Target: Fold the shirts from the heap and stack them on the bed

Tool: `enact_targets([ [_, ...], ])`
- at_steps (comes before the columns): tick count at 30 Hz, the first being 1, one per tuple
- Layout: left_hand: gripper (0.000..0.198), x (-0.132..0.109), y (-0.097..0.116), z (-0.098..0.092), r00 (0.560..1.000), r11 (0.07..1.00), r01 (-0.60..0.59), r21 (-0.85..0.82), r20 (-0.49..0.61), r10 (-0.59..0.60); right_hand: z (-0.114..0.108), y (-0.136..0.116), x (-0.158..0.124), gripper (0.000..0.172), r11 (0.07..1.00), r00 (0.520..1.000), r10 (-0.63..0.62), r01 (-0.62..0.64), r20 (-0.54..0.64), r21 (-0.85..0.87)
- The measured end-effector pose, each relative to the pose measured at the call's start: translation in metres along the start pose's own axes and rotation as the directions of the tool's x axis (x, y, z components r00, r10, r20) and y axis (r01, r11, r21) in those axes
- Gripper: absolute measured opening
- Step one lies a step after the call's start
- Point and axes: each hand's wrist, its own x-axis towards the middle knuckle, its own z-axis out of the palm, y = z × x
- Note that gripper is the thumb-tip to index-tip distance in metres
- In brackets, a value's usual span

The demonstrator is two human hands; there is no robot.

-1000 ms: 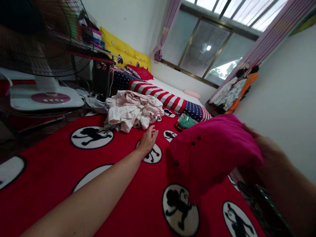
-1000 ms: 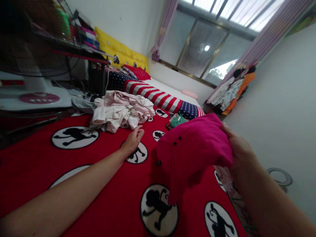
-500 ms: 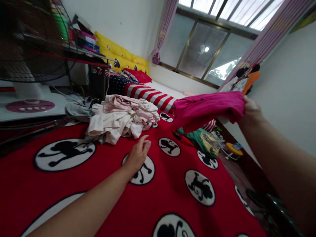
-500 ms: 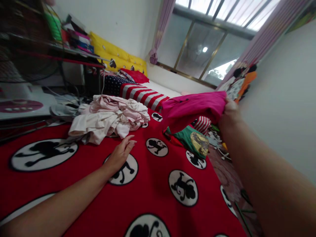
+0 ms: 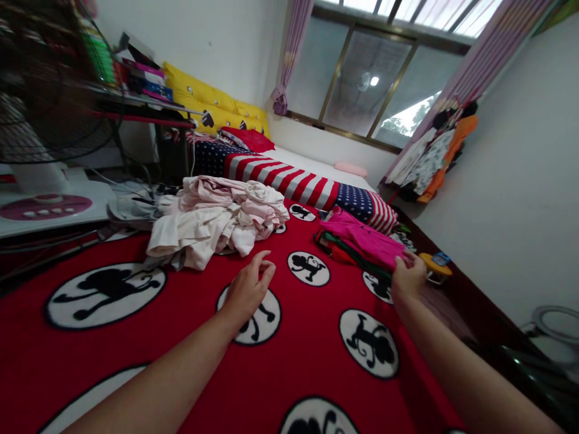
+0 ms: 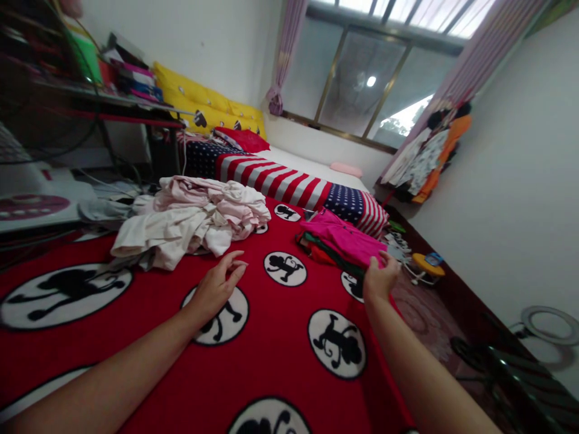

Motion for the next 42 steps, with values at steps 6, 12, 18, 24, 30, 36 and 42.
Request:
enact_targets([
  [6,0.043,0.002,-0.008,0.001,0.998,0.997,-0.066,-0.042,0.017,0.067,0.018,-0.074,-0.126,0.039,0.856,0.89,0.248,-0.386,0.384,0.343],
  [12,0.037,0.001,-0.007,-0.002,0.992,0.992,-0.109,-0.066,0.061,0.113,0.016,-0.109,-0.227,0.031,0.65,0.628,0.24,-0.671,0.74,0.358],
  [18,0.035,0.001,-0.008,0.0,0.987,0.988,-0.153,-0.012,0.052,0.154,0.019,-0.093,-0.229,0.029,0.742,0.635,0.095,-0.558,0.767,0.371],
  [24,0.026,0.0,-0.005,-0.002,0.978,0.976,-0.203,0.082,0.068,0.197,0.02,-0.089,-0.228,0.033,0.729,0.598,0.081,-0.581,0.798,0.361],
  [30,0.022,-0.002,0.0,-0.004,0.968,0.961,-0.243,0.128,0.091,0.233,0.019,-0.089,-0.229,0.033,0.75,0.586,0.069,-0.564,0.807,0.345],
  [36,0.021,-0.002,-0.002,-0.003,0.968,0.956,-0.244,0.161,0.094,0.231,0.018,-0.091,-0.229,0.034,0.749,0.581,0.068,-0.567,0.811,0.343],
  [42,0.02,-0.002,0.0,-0.003,0.969,0.946,-0.238,0.221,0.113,0.218,0.014,-0.096,-0.228,0.032,0.746,0.569,0.057,-0.571,0.82,0.344],
])
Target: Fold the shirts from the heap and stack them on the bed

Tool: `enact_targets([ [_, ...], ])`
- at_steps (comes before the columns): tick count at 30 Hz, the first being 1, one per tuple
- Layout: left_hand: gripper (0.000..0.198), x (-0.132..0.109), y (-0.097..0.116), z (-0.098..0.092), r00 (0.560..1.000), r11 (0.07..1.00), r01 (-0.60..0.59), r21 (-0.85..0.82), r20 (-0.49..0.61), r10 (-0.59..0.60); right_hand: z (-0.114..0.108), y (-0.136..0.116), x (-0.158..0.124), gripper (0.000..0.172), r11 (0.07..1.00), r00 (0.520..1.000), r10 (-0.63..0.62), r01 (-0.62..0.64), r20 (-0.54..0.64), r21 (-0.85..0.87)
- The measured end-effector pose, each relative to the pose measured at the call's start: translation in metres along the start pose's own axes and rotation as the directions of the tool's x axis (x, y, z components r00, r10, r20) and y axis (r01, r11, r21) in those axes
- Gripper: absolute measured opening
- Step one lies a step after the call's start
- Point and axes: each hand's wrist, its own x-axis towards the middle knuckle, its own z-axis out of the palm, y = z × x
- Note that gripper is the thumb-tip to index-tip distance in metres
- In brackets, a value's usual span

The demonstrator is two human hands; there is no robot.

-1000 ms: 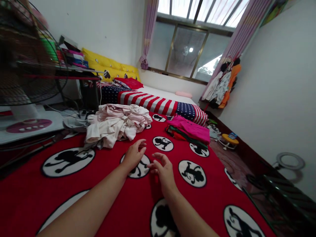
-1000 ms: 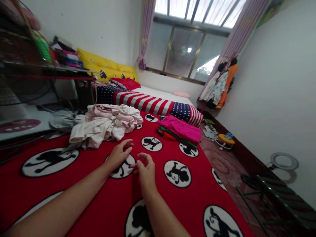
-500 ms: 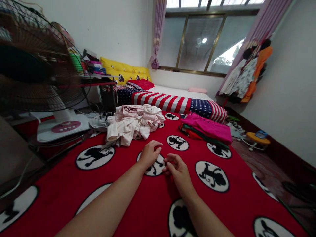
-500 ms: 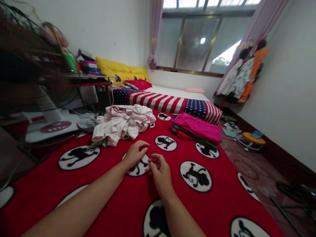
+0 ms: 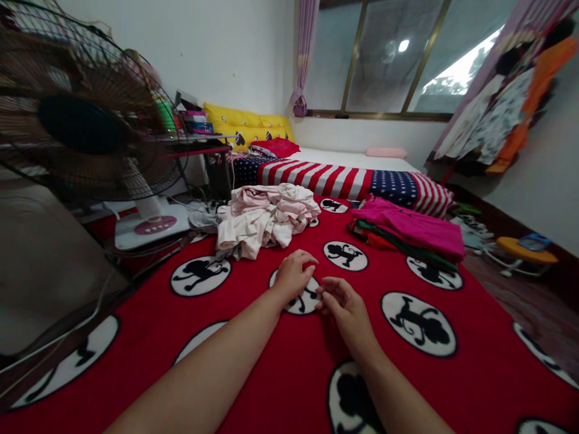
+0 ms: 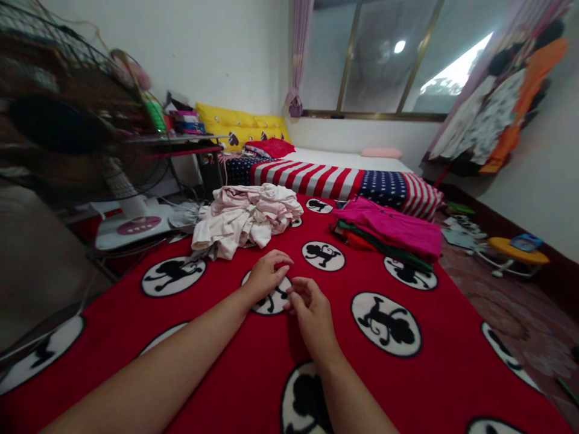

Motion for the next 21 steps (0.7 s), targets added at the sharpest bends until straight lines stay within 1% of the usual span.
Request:
enact_targets([
  [8,0.025,-0.003,0.01,0.0,0.999,0.991,0.025,0.135,0.033,-0.03,0.0,0.002,0.001,0.03,1.0,1.0,-0.003,0.002,0.01,0.024],
  [10,0.026,-0.002,0.011,-0.001,0.997,0.985,0.024,0.169,0.065,-0.035,0.0,0.003,0.002,0.029,1.0,1.0,-0.008,0.008,0.015,0.028],
  [12,0.027,0.004,0.01,-0.005,0.992,0.982,0.004,0.189,0.123,-0.028,0.0,0.004,0.002,0.028,0.999,1.0,-0.011,0.01,0.019,0.044],
  [14,0.024,0.015,0.008,-0.012,0.978,0.981,-0.032,0.191,0.206,-0.008,0.001,0.005,0.002,0.028,0.998,1.0,-0.01,0.009,0.015,0.062],
  [16,0.019,0.031,0.008,-0.022,0.96,0.98,-0.075,0.186,0.279,0.02,0.001,0.006,0.002,0.028,0.998,1.0,-0.009,0.009,0.007,0.068],
  [17,0.019,0.041,0.009,-0.027,0.954,0.977,-0.097,0.189,0.298,0.037,0.001,0.006,0.002,0.028,0.998,1.0,-0.01,0.01,0.004,0.065],
  [19,0.023,0.064,0.012,-0.039,0.955,0.965,-0.146,0.216,0.285,0.08,0.002,0.007,0.003,0.027,0.998,1.0,-0.014,0.013,0.001,0.06],
  [21,0.029,0.089,0.017,-0.05,0.965,0.943,-0.19,0.272,0.227,0.129,0.002,0.008,0.003,0.025,0.998,1.0,-0.015,0.015,0.003,0.062],
])
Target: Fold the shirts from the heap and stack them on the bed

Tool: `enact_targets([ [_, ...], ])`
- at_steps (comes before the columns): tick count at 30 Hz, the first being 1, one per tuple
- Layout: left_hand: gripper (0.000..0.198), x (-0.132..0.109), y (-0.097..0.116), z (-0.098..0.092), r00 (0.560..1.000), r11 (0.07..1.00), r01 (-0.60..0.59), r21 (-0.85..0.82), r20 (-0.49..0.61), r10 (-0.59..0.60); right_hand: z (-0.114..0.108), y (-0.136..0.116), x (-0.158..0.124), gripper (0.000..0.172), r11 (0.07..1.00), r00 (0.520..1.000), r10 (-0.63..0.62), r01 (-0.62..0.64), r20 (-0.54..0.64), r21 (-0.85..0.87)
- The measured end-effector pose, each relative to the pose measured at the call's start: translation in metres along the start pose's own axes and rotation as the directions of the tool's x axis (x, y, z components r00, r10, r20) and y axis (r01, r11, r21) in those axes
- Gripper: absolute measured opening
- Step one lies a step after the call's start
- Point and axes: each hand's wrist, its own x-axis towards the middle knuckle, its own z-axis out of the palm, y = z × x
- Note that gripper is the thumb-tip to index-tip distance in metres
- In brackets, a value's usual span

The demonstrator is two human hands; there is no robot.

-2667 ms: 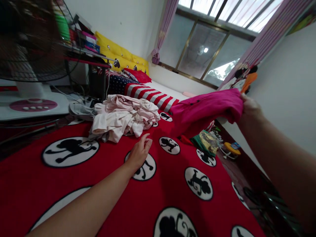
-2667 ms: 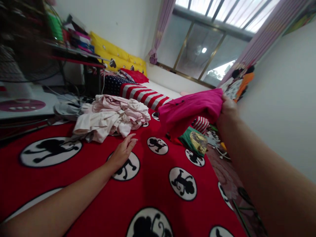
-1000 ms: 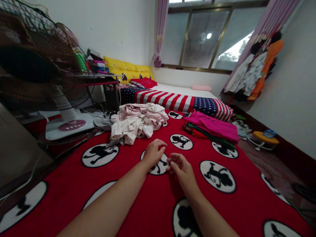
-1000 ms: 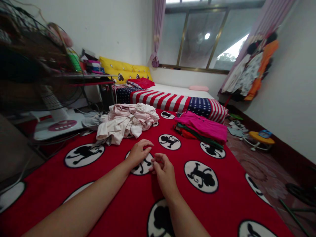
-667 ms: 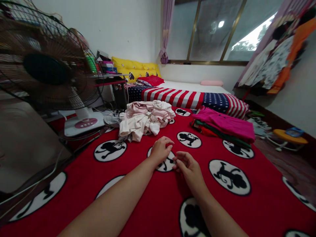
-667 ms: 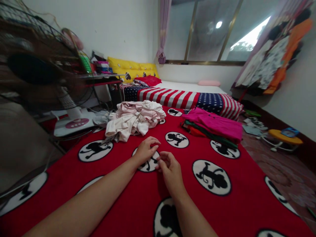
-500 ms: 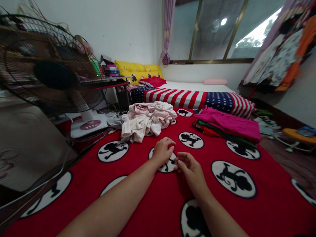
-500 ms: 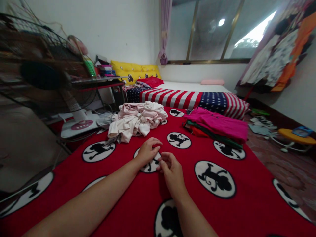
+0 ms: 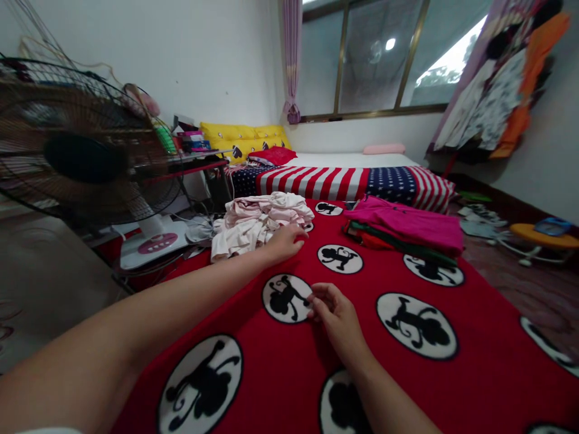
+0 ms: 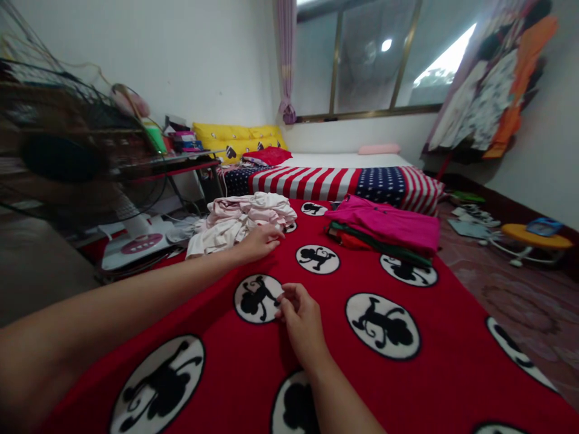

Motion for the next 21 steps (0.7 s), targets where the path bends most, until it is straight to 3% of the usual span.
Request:
enact_targets([
  [4,0.04,0.043,-0.01,-0.026,0.989,0.987,0.052,0.149,-0.146,-0.03,0.001,-0.001,-0.001,0.021,1.0,1.0,-0.002,0.002,0.011,0.007],
  [9,0.051,0.071,-0.032,-0.035,0.943,0.924,0.292,0.248,-0.235,-0.235,0.0,0.0,-0.003,0.015,1.0,0.999,-0.009,0.01,0.039,-0.019],
  [14,0.04,0.066,-0.039,-0.025,0.905,0.859,0.416,0.298,-0.229,-0.359,0.0,0.003,-0.002,0.012,0.999,0.999,-0.012,0.014,0.044,-0.051],
  [21,0.038,0.046,-0.022,-0.017,0.916,0.871,0.397,0.29,-0.194,-0.352,0.0,0.003,-0.002,0.011,0.998,0.998,-0.03,0.032,0.046,-0.046],
])
